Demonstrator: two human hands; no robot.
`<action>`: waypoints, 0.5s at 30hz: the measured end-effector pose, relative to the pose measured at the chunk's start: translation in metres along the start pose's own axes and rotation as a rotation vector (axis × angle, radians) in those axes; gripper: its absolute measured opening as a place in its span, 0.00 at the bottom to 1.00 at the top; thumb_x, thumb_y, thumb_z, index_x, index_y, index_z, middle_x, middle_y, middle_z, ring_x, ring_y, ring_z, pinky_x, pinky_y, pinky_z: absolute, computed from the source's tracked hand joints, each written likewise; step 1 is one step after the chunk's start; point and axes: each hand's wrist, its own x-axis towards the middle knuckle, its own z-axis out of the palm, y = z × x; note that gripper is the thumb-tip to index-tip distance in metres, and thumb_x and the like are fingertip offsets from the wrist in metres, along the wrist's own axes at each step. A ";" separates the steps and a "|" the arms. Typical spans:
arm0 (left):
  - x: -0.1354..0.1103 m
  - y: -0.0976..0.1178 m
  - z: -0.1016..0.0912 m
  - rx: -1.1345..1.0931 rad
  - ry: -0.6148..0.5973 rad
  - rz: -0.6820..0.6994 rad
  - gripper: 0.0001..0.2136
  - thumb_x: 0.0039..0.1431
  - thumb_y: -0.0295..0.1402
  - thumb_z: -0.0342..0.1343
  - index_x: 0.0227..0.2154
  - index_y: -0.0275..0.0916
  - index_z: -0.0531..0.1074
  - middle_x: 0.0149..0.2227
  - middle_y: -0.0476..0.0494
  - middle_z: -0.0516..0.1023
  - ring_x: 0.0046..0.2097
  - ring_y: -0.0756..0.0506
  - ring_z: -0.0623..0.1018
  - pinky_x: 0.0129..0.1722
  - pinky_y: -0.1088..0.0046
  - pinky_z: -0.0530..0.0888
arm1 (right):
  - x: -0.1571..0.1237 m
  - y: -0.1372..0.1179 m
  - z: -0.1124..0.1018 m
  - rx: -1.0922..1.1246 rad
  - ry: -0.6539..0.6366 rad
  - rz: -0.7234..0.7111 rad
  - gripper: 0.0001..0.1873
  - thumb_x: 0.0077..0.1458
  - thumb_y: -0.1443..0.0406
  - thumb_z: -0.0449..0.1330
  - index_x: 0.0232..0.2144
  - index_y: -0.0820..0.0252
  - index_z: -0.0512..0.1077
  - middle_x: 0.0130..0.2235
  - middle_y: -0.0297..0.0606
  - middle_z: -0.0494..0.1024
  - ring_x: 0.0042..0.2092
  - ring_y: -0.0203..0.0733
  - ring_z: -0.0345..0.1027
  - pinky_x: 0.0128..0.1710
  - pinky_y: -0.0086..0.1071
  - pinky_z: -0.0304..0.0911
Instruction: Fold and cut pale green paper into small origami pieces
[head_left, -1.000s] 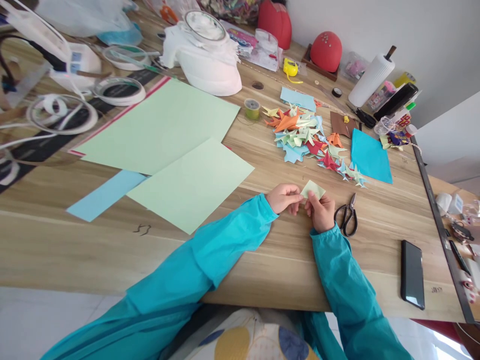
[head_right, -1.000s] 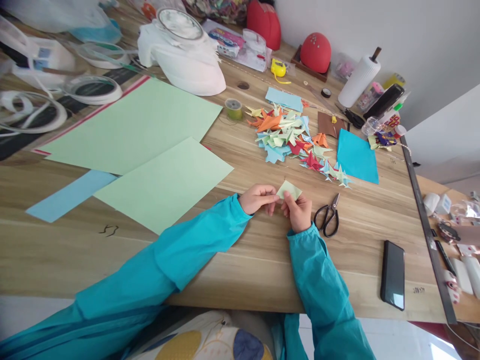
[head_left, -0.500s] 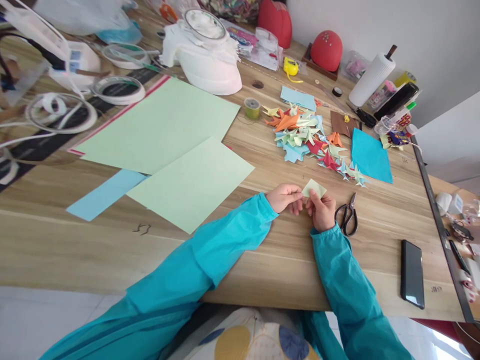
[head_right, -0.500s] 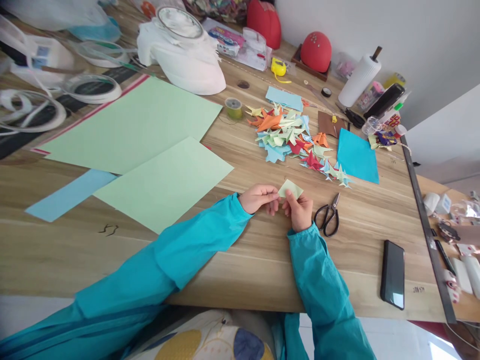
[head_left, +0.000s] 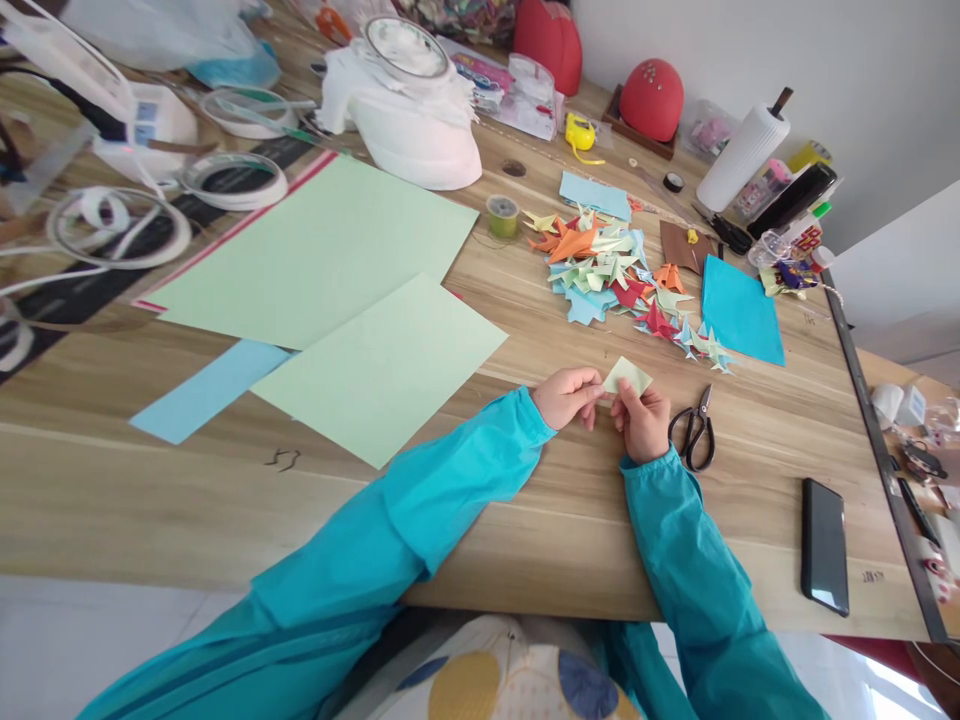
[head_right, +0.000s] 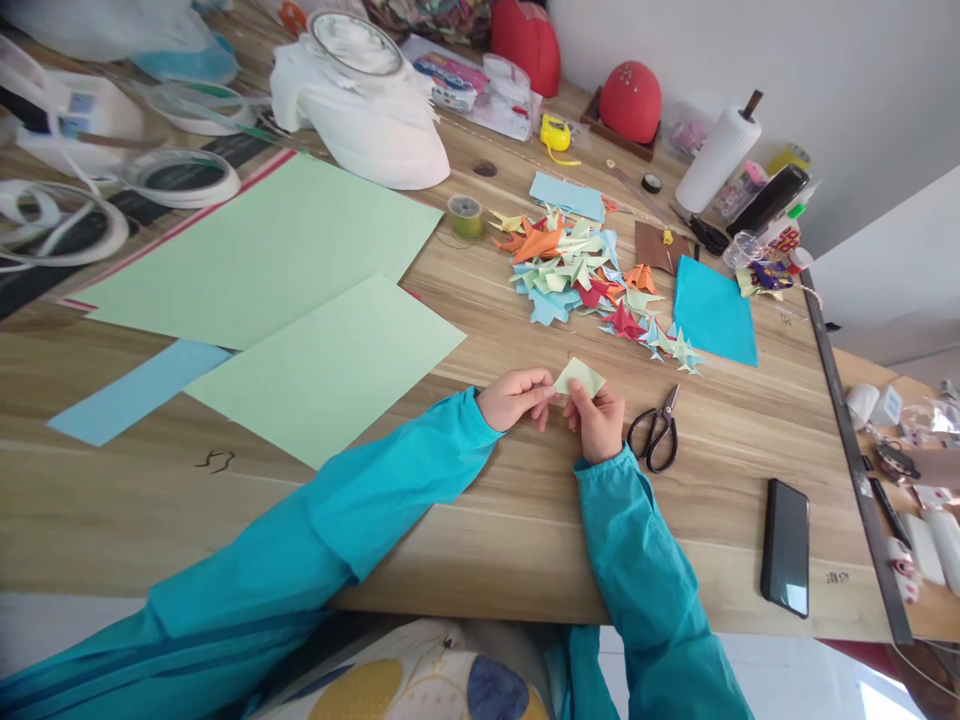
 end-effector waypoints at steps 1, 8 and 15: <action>0.000 0.000 0.000 0.000 0.003 0.005 0.12 0.55 0.37 0.52 0.22 0.36 0.61 0.13 0.57 0.62 0.17 0.52 0.71 0.19 0.79 0.65 | 0.000 0.000 0.000 0.002 -0.001 -0.003 0.18 0.46 0.55 0.62 0.16 0.62 0.66 0.13 0.28 0.67 0.11 0.26 0.52 0.09 0.24 0.43; 0.001 0.001 -0.003 -0.133 -0.020 -0.055 0.13 0.54 0.38 0.52 0.20 0.35 0.62 0.13 0.55 0.63 0.18 0.51 0.72 0.23 0.76 0.68 | 0.000 -0.002 0.000 -0.017 -0.009 0.007 0.19 0.46 0.54 0.61 0.15 0.62 0.65 0.13 0.28 0.67 0.11 0.26 0.51 0.09 0.24 0.43; 0.002 0.001 -0.002 -0.163 0.000 -0.117 0.17 0.51 0.46 0.54 0.24 0.34 0.64 0.17 0.49 0.70 0.18 0.50 0.72 0.18 0.76 0.68 | 0.000 -0.001 -0.001 -0.018 -0.023 -0.001 0.19 0.48 0.55 0.61 0.15 0.62 0.66 0.13 0.29 0.67 0.11 0.26 0.51 0.09 0.24 0.42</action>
